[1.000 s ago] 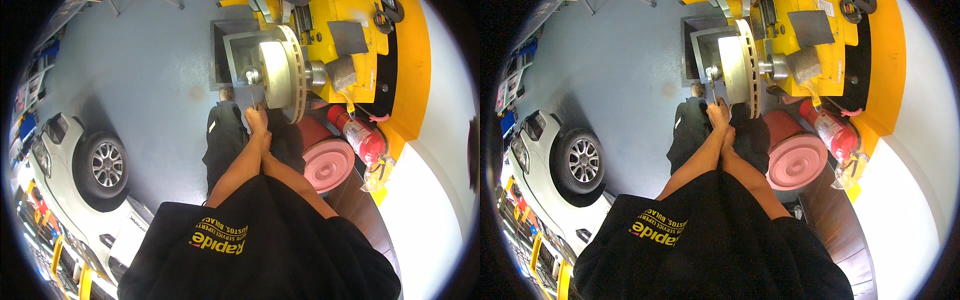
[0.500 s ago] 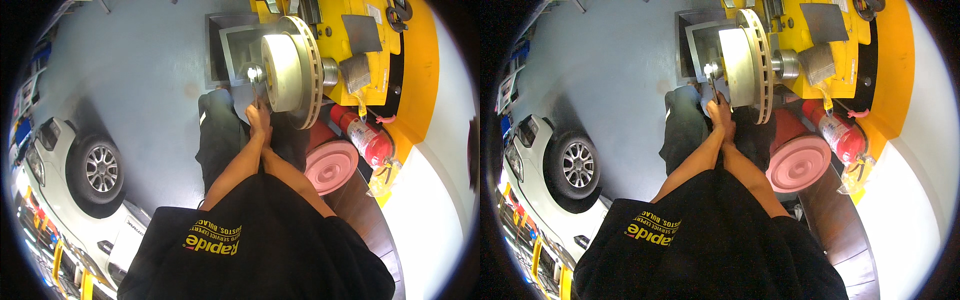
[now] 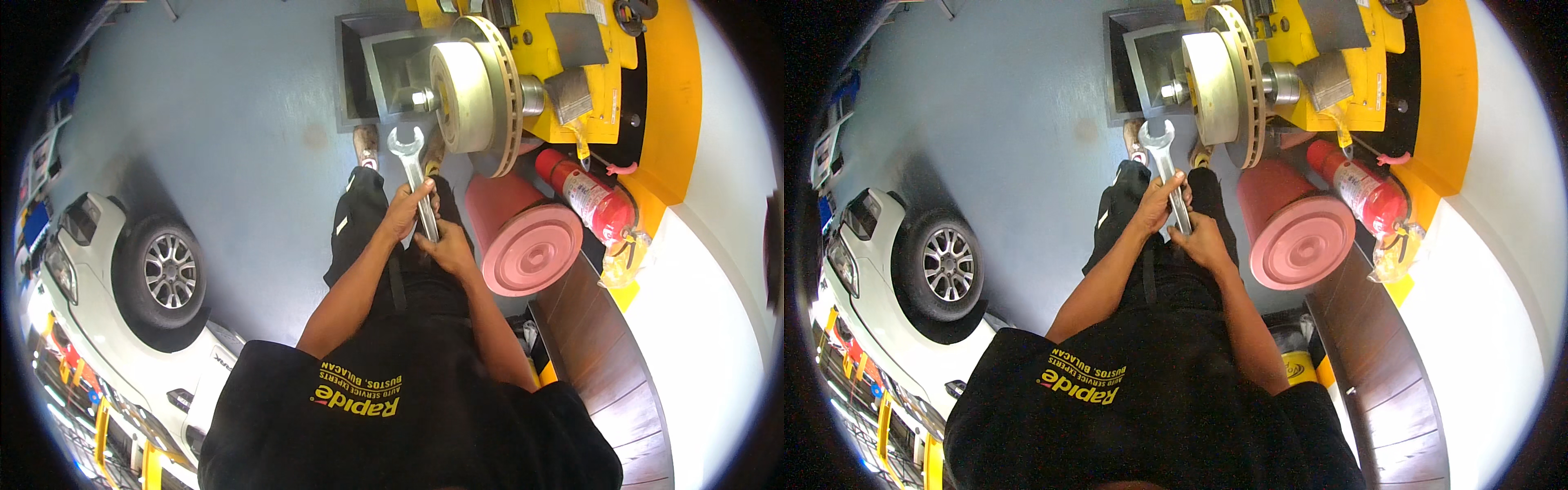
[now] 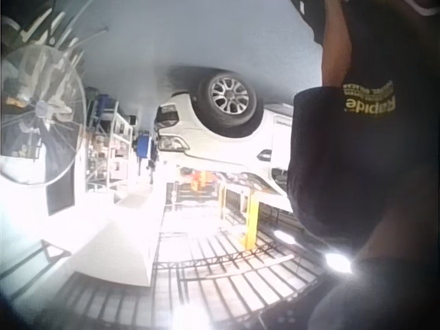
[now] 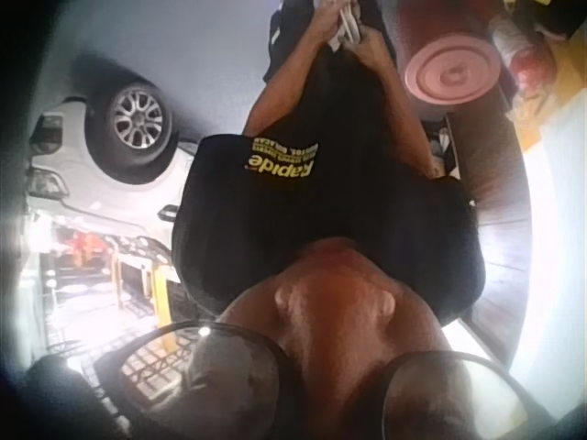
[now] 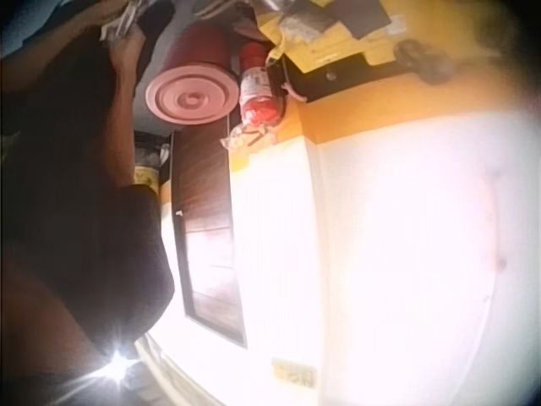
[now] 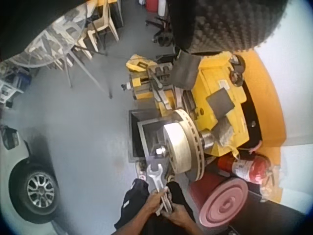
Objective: The person walks to a brake disc, places it on a yellow lathe, and secures it with a nut using a wrench. The person then adjusts the lathe's cutting tool and begins machining the disc surface.
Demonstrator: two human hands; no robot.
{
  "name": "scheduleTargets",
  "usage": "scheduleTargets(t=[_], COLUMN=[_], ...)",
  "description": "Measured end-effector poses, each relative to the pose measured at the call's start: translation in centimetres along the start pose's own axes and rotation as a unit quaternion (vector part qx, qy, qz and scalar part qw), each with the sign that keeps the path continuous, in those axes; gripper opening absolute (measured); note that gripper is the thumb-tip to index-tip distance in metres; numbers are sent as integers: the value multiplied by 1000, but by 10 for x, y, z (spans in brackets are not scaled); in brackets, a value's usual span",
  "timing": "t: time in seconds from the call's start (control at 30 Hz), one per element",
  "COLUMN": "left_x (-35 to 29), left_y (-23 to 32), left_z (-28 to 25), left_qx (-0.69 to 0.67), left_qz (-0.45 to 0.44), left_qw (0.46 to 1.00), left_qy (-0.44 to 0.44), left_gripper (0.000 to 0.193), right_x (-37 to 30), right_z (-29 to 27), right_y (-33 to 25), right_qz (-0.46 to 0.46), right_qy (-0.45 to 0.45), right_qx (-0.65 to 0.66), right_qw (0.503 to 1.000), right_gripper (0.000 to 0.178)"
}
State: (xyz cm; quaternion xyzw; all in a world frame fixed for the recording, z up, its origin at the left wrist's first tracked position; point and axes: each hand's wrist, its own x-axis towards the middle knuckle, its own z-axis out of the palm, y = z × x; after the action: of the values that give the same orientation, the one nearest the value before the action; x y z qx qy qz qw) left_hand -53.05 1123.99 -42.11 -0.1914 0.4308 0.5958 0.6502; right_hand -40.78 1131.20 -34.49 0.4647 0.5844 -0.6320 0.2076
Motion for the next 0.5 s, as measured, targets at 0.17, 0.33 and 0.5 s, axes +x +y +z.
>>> scheduleTargets(t=[0.17,0.33,0.5], left_x=[8,26,31], left_y=[19,42,33], left_z=[34,52,61], left_qx=[140,355,312], left_qz=[102,89,107], left_qw=[980,912,924], left_qy=[102,184,191], left_gripper=[33,39,37], right_x=[13,17,31], right_z=[3,24,17], right_y=[16,-11,12], right_qz=[-10,37,25], right_qy=[-74,-14,23], right_qx=[41,128,57], right_qw=[996,991,998], right_gripper=[26,13,17])
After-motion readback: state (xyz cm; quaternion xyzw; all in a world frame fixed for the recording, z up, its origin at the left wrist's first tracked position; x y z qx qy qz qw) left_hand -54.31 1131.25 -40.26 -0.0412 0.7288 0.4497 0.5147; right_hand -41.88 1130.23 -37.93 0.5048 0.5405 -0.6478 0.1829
